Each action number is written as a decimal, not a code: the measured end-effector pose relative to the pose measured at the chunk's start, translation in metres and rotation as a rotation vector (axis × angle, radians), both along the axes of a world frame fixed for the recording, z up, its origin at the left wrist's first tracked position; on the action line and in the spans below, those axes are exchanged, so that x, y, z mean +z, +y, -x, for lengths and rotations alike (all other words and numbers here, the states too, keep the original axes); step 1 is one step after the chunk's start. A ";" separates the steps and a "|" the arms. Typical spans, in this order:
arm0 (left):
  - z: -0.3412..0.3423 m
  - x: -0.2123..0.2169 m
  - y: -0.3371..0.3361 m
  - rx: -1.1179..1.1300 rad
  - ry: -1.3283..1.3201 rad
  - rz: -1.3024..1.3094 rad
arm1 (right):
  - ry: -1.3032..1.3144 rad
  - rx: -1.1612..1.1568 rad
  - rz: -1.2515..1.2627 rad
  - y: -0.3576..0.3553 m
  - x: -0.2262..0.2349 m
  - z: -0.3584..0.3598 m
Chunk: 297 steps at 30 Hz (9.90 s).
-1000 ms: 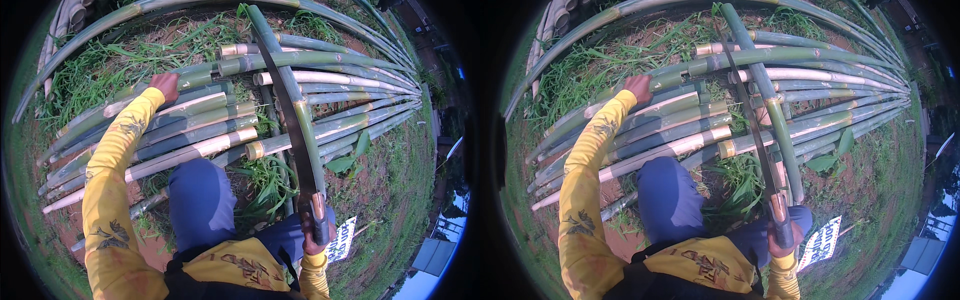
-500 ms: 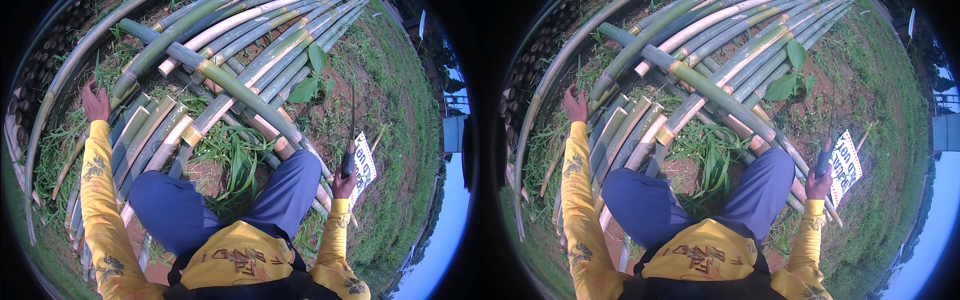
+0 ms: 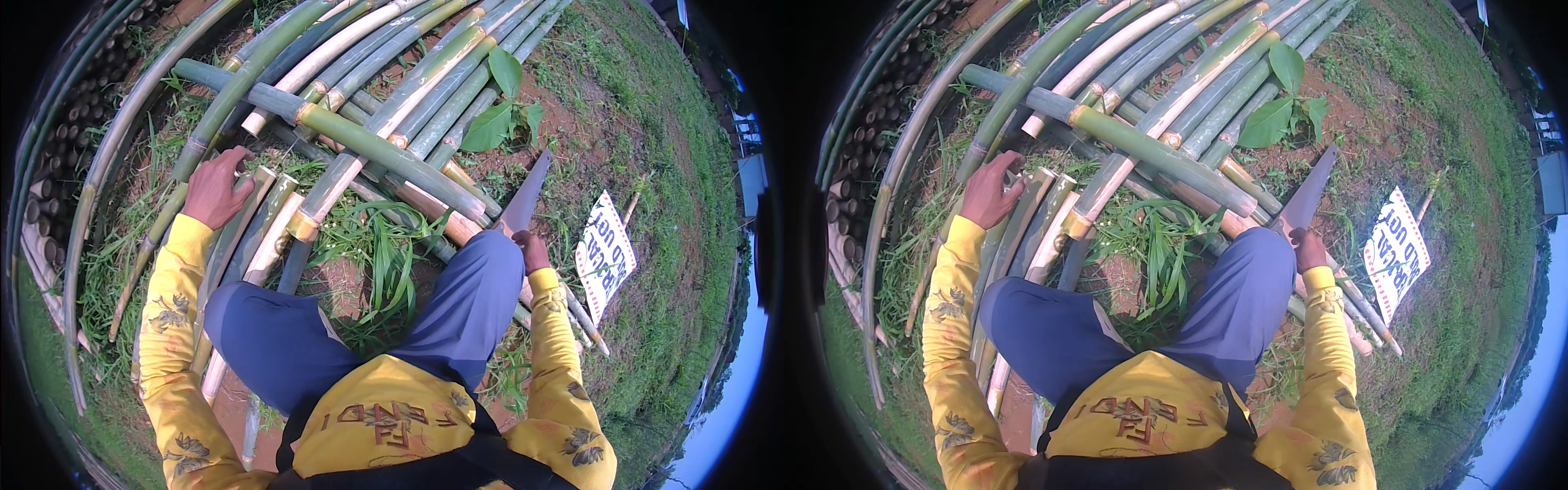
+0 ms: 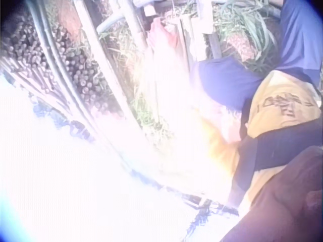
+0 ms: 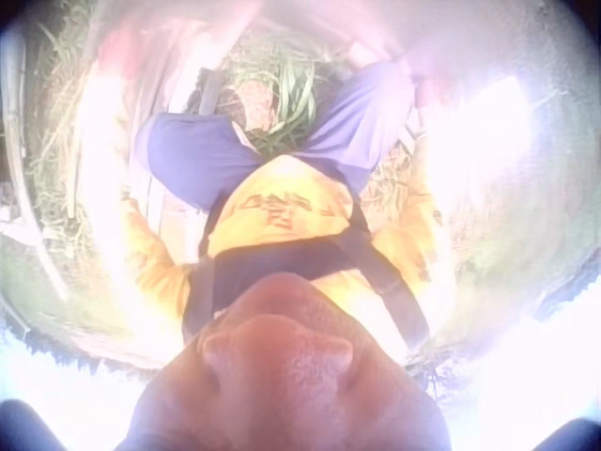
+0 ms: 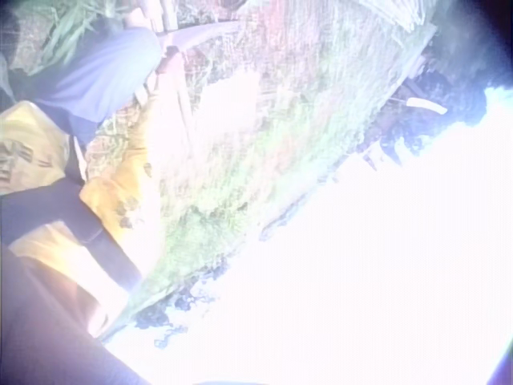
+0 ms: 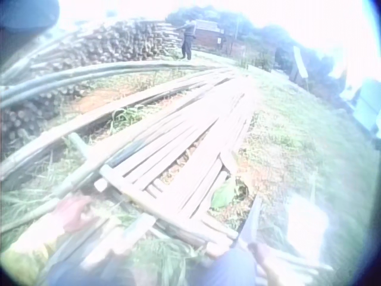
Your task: The person sits on the ground and uses a machete to cut long bamboo poles into shorter sections. They repeatedly select poles, position them, strike with the machete, and move the cut pieces aside.
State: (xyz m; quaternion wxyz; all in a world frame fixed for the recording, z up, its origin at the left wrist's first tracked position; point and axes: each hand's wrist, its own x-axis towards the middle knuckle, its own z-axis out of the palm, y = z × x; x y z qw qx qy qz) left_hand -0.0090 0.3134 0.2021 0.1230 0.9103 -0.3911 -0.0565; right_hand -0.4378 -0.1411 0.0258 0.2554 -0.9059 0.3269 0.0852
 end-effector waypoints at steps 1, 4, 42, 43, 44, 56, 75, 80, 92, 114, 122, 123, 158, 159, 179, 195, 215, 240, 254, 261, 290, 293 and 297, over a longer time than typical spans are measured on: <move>-0.002 -0.003 0.022 0.126 0.030 -0.025 | -0.009 -0.112 0.058 0.004 0.039 -0.045; -0.007 -0.019 0.063 0.406 0.047 0.060 | -0.281 0.112 0.005 0.035 0.113 -0.150; 0.109 0.068 0.107 0.379 -0.093 0.689 | -0.274 0.441 0.009 0.088 0.142 -0.203; 0.119 0.070 0.101 0.383 0.040 0.596 | -0.266 0.321 -0.063 0.088 0.148 -0.207; 0.128 0.062 0.097 0.289 0.108 0.523 | -0.291 0.213 -0.071 0.086 0.144 -0.206; 0.175 0.037 0.080 0.383 0.273 0.613 | -0.683 -0.859 -0.475 0.130 -0.011 -0.194; 0.163 0.061 0.085 0.537 0.309 0.347 | 0.278 -0.346 -0.085 0.110 0.010 -0.154; 0.183 0.126 0.121 0.764 0.609 0.074 | 0.163 -0.074 -0.142 0.112 0.116 -0.136; 0.314 0.272 0.191 1.108 1.008 -0.139 | 0.538 -0.069 -0.456 0.174 0.408 -0.042; 0.390 0.318 0.211 1.511 0.938 0.228 | 0.403 0.607 -0.367 0.227 0.490 -0.221; 0.421 0.323 0.182 1.767 0.876 0.311 | 0.326 0.733 -0.407 0.208 0.458 -0.293; 0.418 0.327 0.180 1.792 0.856 0.252 | 0.292 0.740 -0.435 0.203 0.460 -0.293; 0.403 0.333 0.347 1.746 1.475 0.953 | 0.294 0.447 -0.221 0.309 0.509 -0.255; 0.407 0.326 0.384 1.676 1.548 1.183 | 0.287 0.399 -0.165 0.334 0.542 -0.234; 0.230 0.262 0.415 0.742 0.640 0.057 | 0.106 -0.406 -0.873 0.325 0.438 -0.123; 0.035 0.293 0.348 1.066 1.252 0.638 | 0.143 -1.005 -1.251 0.318 0.455 -0.066; -0.505 0.066 0.371 0.767 0.752 -0.089 | 0.531 -0.728 -0.788 0.464 0.453 -0.375; -0.629 -0.184 0.368 0.711 1.098 -0.245 | 0.719 -0.877 -0.749 0.529 0.390 -0.519; -0.632 -0.002 0.362 0.816 1.190 -0.090 | 0.416 -0.790 -0.779 0.518 0.375 -0.525; -0.564 0.129 0.312 0.739 1.385 0.031 | 0.386 -0.876 -0.806 0.507 0.410 -0.455; -0.147 0.446 0.059 0.340 1.145 0.218 | 0.233 -0.823 -0.503 0.380 0.458 0.048; -0.095 0.433 0.032 0.293 1.213 0.301 | 0.319 -0.723 -0.513 0.369 0.527 0.027; -0.025 0.367 -0.007 0.140 1.355 0.361 | 0.257 -0.652 -0.507 0.350 0.520 0.059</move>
